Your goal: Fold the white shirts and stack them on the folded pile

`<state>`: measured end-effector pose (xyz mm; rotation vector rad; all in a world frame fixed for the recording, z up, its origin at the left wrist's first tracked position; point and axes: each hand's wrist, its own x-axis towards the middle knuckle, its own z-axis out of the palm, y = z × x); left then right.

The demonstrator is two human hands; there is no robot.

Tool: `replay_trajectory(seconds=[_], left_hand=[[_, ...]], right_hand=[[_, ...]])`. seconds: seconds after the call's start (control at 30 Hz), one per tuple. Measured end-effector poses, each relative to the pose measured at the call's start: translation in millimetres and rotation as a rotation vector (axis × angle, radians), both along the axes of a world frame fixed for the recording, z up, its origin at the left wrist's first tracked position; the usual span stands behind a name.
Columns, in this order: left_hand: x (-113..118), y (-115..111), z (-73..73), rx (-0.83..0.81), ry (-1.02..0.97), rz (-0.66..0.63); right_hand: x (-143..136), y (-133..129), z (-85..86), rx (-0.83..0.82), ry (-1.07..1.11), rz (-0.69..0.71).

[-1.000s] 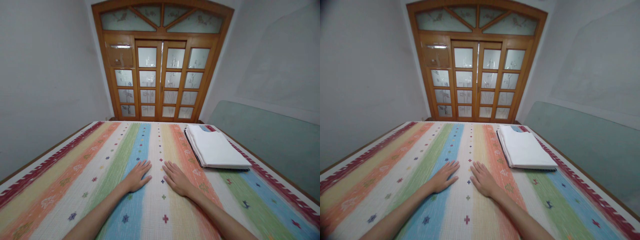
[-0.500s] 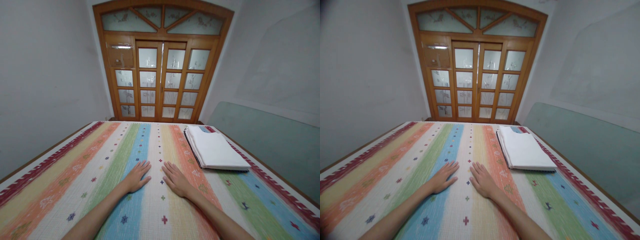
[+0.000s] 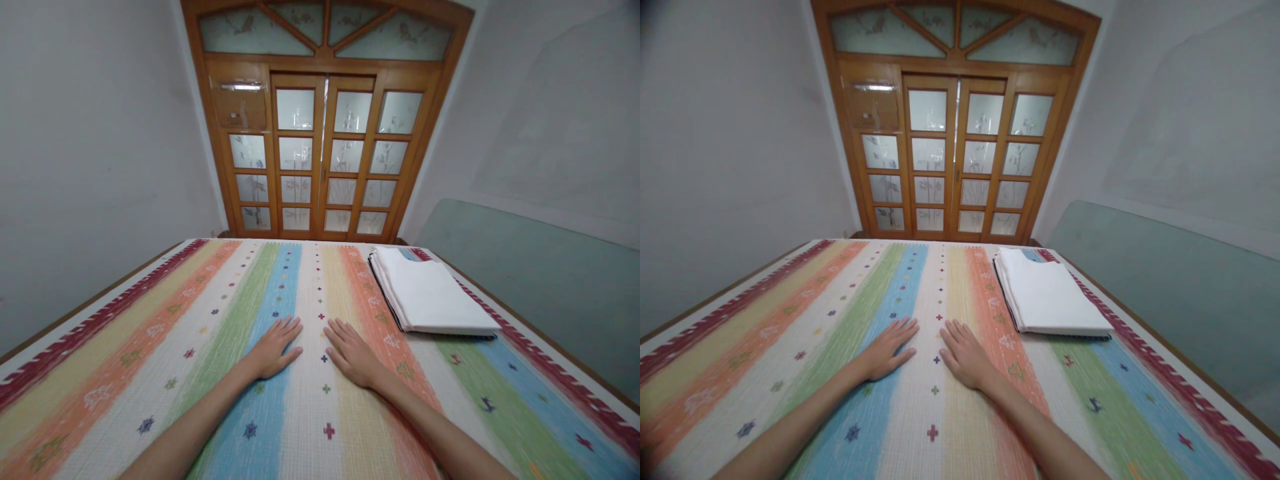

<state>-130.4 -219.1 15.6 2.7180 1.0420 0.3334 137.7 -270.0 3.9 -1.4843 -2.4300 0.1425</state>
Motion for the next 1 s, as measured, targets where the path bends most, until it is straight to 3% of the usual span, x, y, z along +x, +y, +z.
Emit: replay_trajectory(seconds=[1.0], left_hand=[[3.3,-3.6,8.0,-0.037,0.052,0.031]], right_hand=[[-0.5,-0.4,-1.6,0.035,-0.009,0.007]])
